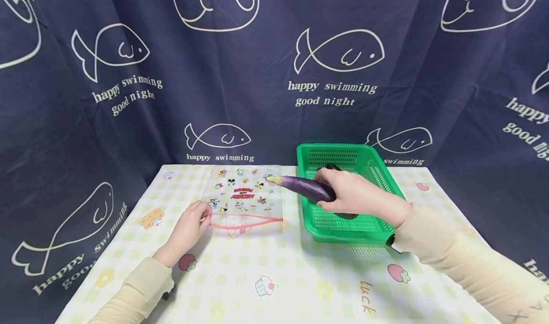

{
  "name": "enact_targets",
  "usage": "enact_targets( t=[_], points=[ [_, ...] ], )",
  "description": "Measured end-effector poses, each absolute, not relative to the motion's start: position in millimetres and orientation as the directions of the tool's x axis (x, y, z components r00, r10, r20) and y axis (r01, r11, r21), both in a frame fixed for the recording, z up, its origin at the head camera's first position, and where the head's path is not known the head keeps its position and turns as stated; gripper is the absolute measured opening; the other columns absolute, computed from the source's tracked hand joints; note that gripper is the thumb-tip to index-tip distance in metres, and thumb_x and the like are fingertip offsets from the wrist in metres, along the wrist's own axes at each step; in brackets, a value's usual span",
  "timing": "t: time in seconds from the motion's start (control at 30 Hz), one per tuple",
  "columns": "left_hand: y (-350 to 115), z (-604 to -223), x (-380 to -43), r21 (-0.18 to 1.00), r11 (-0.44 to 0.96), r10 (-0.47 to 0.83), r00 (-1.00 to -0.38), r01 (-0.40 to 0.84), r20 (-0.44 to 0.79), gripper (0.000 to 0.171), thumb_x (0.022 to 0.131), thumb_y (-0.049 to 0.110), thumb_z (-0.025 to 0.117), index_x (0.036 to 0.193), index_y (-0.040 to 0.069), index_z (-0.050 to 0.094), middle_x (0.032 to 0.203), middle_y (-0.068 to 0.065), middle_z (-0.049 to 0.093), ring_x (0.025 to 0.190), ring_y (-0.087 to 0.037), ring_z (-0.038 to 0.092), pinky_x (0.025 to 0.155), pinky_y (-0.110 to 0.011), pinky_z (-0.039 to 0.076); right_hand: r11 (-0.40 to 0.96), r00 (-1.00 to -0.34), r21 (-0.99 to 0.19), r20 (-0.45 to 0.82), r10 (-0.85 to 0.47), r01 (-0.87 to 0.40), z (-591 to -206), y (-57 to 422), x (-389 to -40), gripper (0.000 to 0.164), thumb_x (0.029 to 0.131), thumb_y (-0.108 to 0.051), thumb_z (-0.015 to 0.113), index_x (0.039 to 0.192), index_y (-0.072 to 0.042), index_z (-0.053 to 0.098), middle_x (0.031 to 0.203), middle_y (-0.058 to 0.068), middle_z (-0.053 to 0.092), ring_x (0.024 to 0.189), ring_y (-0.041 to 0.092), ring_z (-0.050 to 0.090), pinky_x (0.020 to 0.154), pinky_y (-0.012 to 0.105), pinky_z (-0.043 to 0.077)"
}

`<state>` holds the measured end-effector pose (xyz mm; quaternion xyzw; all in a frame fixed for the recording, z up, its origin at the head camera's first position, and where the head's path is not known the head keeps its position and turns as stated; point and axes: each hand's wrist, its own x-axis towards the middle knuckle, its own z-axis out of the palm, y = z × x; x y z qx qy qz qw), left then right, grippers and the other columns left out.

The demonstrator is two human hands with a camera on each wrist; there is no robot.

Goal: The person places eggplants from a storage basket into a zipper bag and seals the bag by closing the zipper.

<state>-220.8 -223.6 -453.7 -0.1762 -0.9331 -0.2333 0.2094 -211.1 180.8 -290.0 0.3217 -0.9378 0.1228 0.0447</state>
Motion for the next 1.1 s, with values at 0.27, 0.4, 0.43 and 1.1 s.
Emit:
enact_targets(
  t=[0.27, 0.4, 0.43, 1.1],
  points=[
    [-221.0, -453.0, -220.7, 0.396, 0.824, 0.204, -0.865, 0.405, 0.459, 0.017, 0.077, -0.001, 0.064, 0.082, 0.013, 0.055, 0.075, 0.003, 0.046, 0.072, -0.013, 0.043, 0.063, -0.028, 0.038, 0.758, -0.798, -0.253, 0.132, -0.589, -0.601, -298.3, 163.3, -203.0, 0.045, 0.075, -0.037, 0.073, 0.112, -0.021, 0.054, 0.082, -0.012, 0.058, 0.065, 0.006, 0.052, 0.057, 0.024, 0.043],
    [-220.4, -454.1, -221.5, 0.401, 0.824, 0.197, -0.866, 0.4, 0.46, 0.018, 0.077, -0.001, 0.064, 0.082, 0.013, 0.055, 0.075, 0.004, 0.046, 0.071, -0.012, 0.043, 0.062, -0.027, 0.038, 0.743, -0.792, -0.282, 0.143, -0.593, -0.607, -302.5, 153.4, -199.2, 0.046, 0.074, -0.036, 0.074, 0.112, -0.019, 0.053, 0.081, -0.012, 0.058, 0.062, 0.005, 0.052, 0.054, 0.024, 0.043],
    [-220.3, -454.2, -221.5, 0.402, 0.823, 0.196, -0.864, 0.402, 0.463, 0.018, 0.077, -0.001, 0.064, 0.082, 0.013, 0.055, 0.075, 0.004, 0.046, 0.071, -0.012, 0.043, 0.062, -0.027, 0.038, 0.74, -0.791, -0.284, 0.146, -0.594, -0.609, -303.8, 150.8, -198.4, 0.046, 0.074, -0.036, 0.074, 0.112, -0.019, 0.052, 0.081, -0.012, 0.058, 0.062, 0.004, 0.052, 0.054, 0.023, 0.043],
    [-220.4, -456.2, -222.1, 0.424, 0.814, 0.177, -0.866, 0.396, 0.468, 0.021, 0.077, -0.003, 0.064, 0.082, 0.015, 0.052, 0.075, 0.003, 0.046, 0.07, -0.012, 0.043, 0.061, -0.027, 0.037, 0.697, -0.789, -0.388, 0.164, -0.592, -0.603, -334.9, 106.1, -191.6, 0.046, 0.074, -0.04, 0.071, 0.109, -0.017, 0.052, 0.08, -0.009, 0.06, 0.066, 0.005, 0.055, 0.056, 0.02, 0.046]
  ],
)
